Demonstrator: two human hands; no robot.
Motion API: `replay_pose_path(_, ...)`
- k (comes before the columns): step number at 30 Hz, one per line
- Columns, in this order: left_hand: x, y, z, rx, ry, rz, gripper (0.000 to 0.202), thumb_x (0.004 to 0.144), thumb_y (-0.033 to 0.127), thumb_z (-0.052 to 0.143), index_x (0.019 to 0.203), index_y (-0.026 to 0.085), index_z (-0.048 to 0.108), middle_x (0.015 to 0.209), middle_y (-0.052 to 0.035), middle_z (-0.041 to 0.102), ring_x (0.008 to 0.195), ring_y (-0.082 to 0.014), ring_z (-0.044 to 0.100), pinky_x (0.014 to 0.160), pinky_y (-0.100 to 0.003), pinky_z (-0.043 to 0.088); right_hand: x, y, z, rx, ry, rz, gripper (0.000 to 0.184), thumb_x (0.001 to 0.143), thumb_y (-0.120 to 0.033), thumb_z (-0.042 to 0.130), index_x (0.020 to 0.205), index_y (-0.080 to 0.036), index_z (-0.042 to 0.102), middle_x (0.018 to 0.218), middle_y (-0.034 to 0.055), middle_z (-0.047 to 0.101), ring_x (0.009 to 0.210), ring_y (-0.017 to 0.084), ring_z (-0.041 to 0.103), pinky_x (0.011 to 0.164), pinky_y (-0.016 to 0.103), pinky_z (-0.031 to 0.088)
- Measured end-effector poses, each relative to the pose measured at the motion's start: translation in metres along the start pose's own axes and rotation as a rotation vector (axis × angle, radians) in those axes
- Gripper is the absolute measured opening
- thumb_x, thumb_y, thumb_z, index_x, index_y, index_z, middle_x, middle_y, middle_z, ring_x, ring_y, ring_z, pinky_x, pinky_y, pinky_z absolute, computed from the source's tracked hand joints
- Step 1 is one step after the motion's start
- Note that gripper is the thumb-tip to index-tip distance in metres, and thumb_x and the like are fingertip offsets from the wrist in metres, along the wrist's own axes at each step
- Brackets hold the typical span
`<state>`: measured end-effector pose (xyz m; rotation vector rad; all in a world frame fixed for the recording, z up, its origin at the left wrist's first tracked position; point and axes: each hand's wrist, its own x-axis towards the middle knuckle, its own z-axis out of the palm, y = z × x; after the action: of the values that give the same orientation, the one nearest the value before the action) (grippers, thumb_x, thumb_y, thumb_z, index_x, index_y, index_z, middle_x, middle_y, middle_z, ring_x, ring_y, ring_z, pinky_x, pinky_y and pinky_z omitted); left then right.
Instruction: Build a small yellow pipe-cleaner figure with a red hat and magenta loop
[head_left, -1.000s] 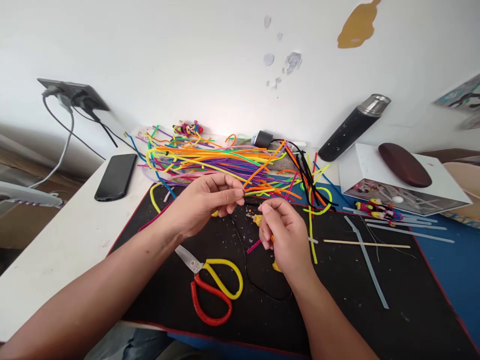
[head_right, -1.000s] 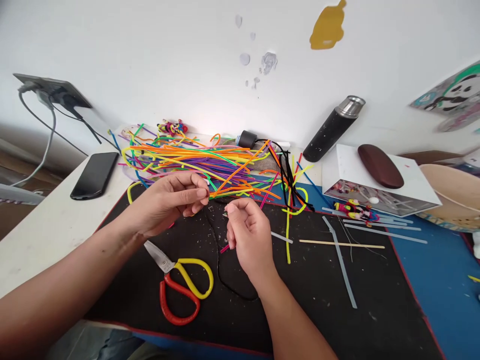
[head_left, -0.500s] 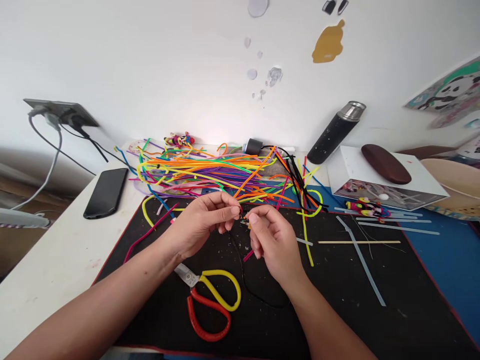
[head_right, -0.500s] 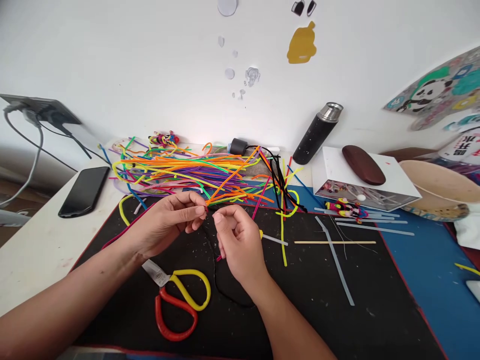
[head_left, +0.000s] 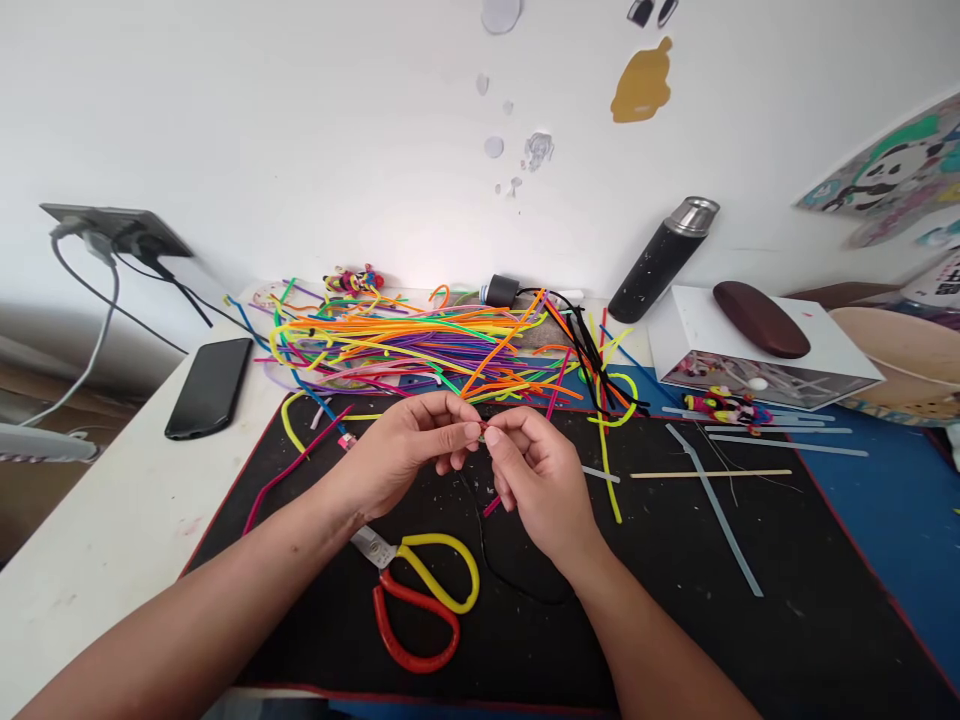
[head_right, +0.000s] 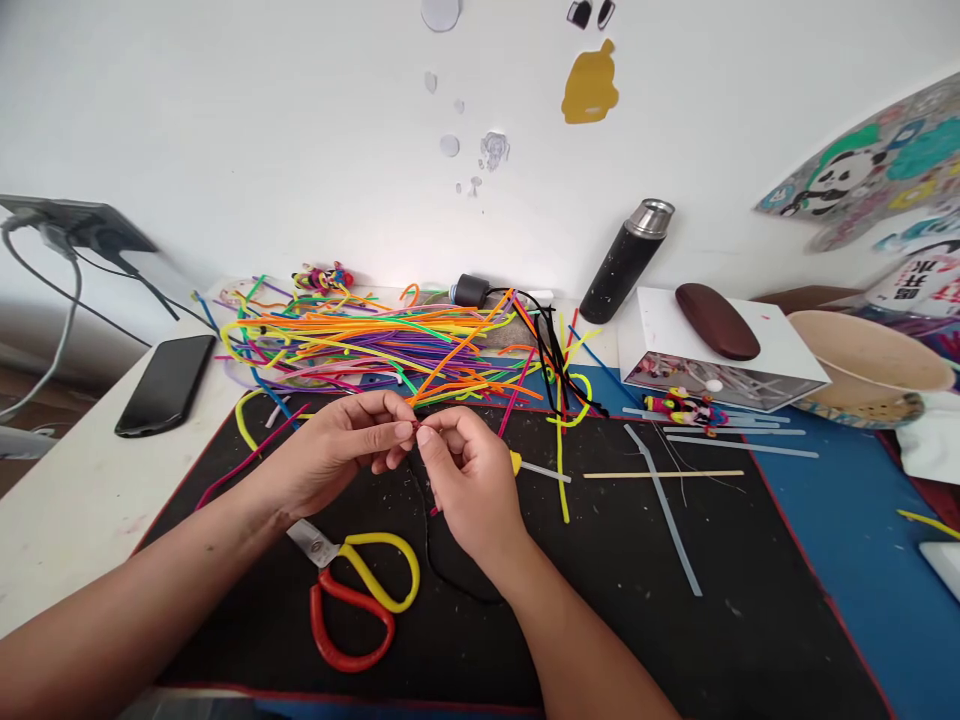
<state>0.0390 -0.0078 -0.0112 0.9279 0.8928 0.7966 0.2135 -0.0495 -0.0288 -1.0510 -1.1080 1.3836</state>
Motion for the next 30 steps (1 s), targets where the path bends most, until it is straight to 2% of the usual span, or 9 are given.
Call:
replay_pose_path(9, -0.001, 0.008, -0.008, 0.194, -0.042, 0.042, 0.034, 0.083, 0.046, 0.090, 0.087, 0.015, 0.075, 0.077, -0.0006, 0.070, 0.062, -0.0100, 0.057, 0.055, -0.021, 0.043, 0.000, 0.000, 0.000, -0.090, 0.014, -0.054, 0.023, 0.101, -0.040, 0.068, 0.090, -0.021, 0.063, 0.056, -0.0084, 0.052, 0.043, 0.008, 0.042, 0.042, 0.022, 0.032)
replay_pose_path(19, -0.002, 0.010, -0.011, 0.328, -0.055, 0.067, 0.028, 0.086, 0.043, 0.084, 0.087, 0.016, 0.074, 0.078, -0.0003, 0.069, 0.063, -0.0107, 0.057, 0.057, -0.023, 0.043, -0.001, 0.000, 0.000, -0.162, 0.001, -0.065, 0.021, 0.102, -0.038, 0.065, 0.090, -0.021, 0.064, 0.059, -0.0070, 0.052, 0.044, 0.009, 0.044, 0.041, 0.021, 0.033)
replay_pose_path(30, -0.006, 0.013, -0.004, 0.375, -0.043, 0.143, 0.019, 0.085, 0.033, 0.078, 0.084, 0.017, 0.070, 0.074, 0.0022, 0.064, 0.063, -0.0110, 0.055, 0.061, -0.024, 0.044, -0.002, 0.001, 0.001, -0.107, -0.019, -0.003, 0.021, 0.099, -0.039, 0.067, 0.088, -0.021, 0.064, 0.053, -0.0093, 0.048, 0.041, 0.009, 0.040, 0.038, 0.019, 0.033)
